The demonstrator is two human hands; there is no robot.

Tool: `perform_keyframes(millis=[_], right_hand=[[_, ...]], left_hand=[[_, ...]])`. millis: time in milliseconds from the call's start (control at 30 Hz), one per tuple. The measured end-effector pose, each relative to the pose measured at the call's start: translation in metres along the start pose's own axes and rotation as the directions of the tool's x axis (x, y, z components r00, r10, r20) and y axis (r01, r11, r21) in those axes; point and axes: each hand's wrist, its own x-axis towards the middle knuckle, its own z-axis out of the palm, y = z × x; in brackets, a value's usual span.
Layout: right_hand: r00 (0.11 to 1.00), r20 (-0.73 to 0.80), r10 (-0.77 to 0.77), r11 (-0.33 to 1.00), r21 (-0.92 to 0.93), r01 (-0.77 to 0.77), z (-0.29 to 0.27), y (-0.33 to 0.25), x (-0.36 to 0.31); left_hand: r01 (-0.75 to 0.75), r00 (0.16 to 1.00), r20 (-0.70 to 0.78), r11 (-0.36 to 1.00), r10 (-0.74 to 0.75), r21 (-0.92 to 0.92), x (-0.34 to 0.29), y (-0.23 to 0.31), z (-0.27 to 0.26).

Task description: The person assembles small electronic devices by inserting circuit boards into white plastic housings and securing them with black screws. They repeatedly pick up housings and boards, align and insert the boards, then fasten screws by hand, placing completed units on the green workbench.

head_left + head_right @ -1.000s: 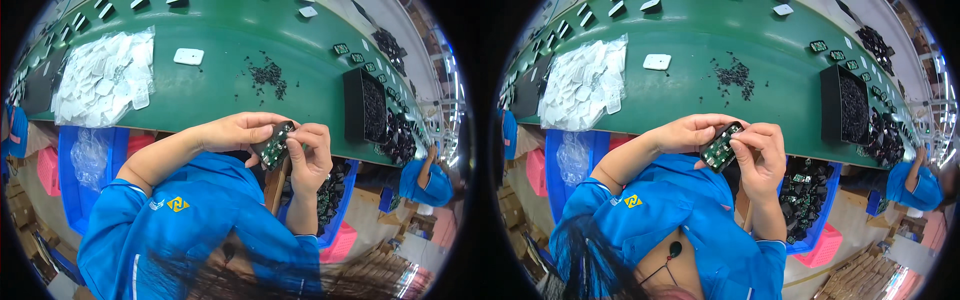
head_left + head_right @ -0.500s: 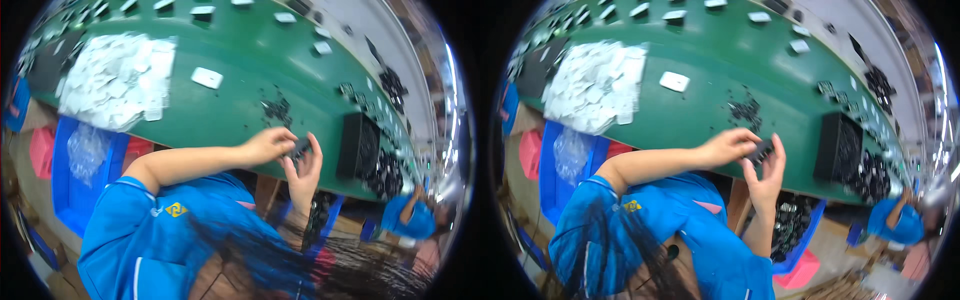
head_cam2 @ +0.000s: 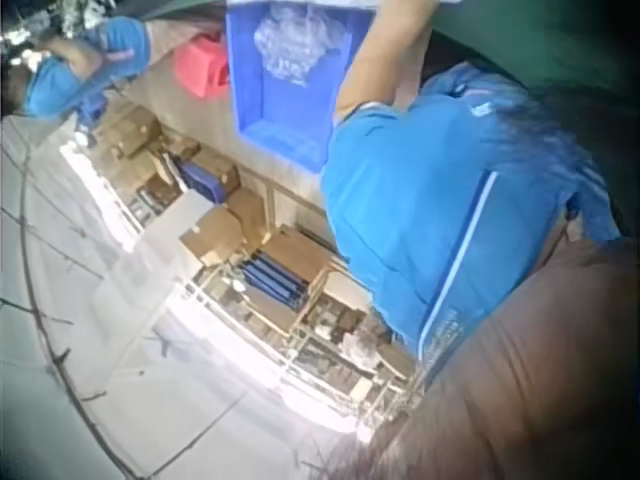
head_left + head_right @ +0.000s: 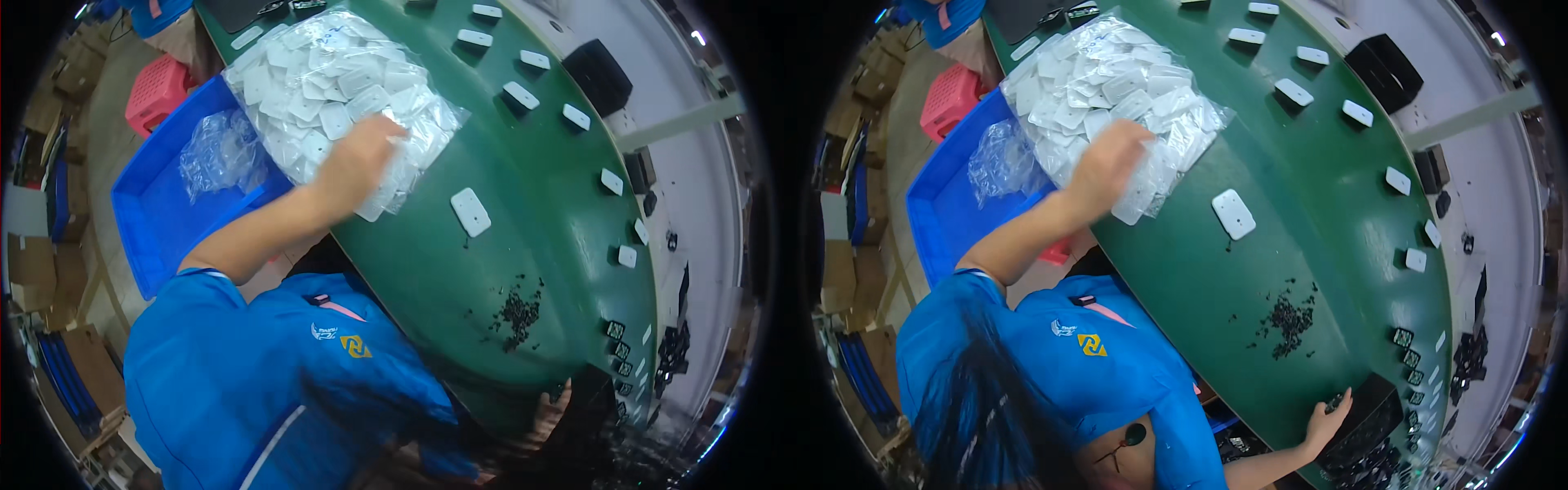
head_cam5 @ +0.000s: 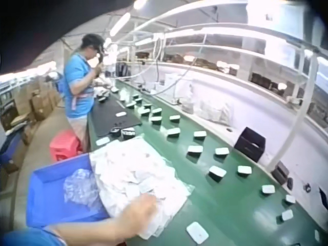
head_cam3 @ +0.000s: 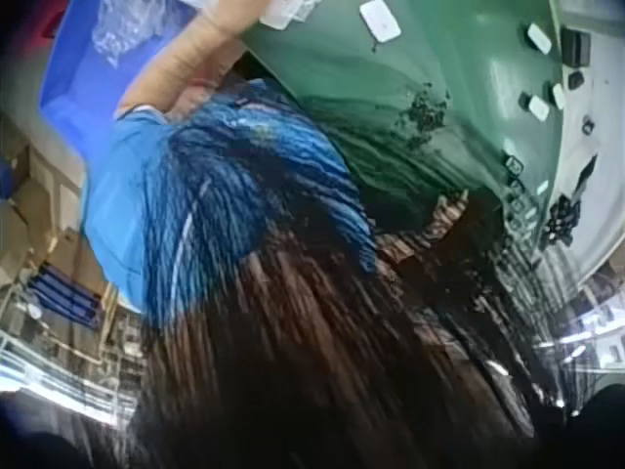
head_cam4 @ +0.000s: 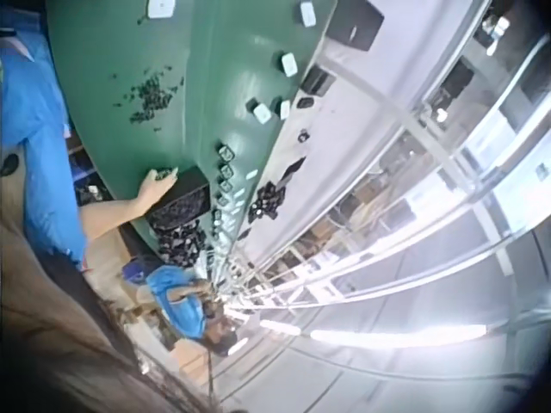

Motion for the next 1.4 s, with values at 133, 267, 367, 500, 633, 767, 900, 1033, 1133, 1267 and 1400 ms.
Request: perform_keyframes(millis=[133,267,367,500,633,767,900,1033,1133,1267,1400], right_hand=[[0.937,-0.210,-0.279,0.936,-0.276,0.217,0.000,-0.047,-0.002],[0.663,-0.293,-0.688,0.691,0.012,0.722,0.020,-0.205,-0.006],[0.389,-0.167,-0.906,0.368,0.146,0.918,0.059,-0.320,-0.017],[0.372,-0.146,-0.917,0.342,0.197,0.919,0.107,-0.444,-0.043],[0.561,0.154,-0.813,0.526,-0.218,0.822,0.127,-0.472,-0.031],[0.457,0.062,-0.887,0.459,0.219,0.861,0.138,-0.470,-0.003],[0.524,-0.043,-0.851,0.370,0.660,0.654,0.088,-0.514,-0.010],[0.529,-0.143,-0.836,0.264,0.740,0.618,0.058,-0.531,-0.017],[0.583,-0.095,-0.807,0.321,0.758,0.568,0.076,-0.504,0.014],[0.587,-0.332,-0.738,0.417,0.459,0.784,0.089,-0.453,0.018],[0.675,-0.319,-0.666,0.545,0.410,0.732,0.069,-0.388,0.012]], left_hand=[[0.095,0.993,0.040,0.963,-0.108,0.252,-0.003,-0.063,-0.017],[-0.256,0.941,0.263,0.956,0.213,0.142,-0.024,-0.040,0.026],[-0.200,0.941,0.292,0.977,0.170,0.077,-0.023,-0.013,0.022],[-0.019,1.000,0.000,0.976,0.019,0.215,-0.021,-0.054,-0.020],[0.254,0.957,-0.225,0.906,-0.185,0.339,-0.023,-0.079,-0.054],[0.181,0.983,-0.071,0.921,-0.167,0.345,-0.059,-0.074,-0.045],[0.203,0.968,-0.182,0.966,-0.173,0.159,-0.049,-0.079,-0.030],[0.151,0.955,-0.285,0.965,-0.085,0.216,-0.037,-0.053,-0.036],[-0.038,0.984,-0.167,0.994,0.055,0.101,-0.042,-0.033,-0.022],[-0.242,0.968,0.083,0.970,0.239,0.028,-0.061,-0.010,-0.002],[0.013,0.912,0.394,0.966,-0.117,0.258,-0.056,0.001,0.001]])
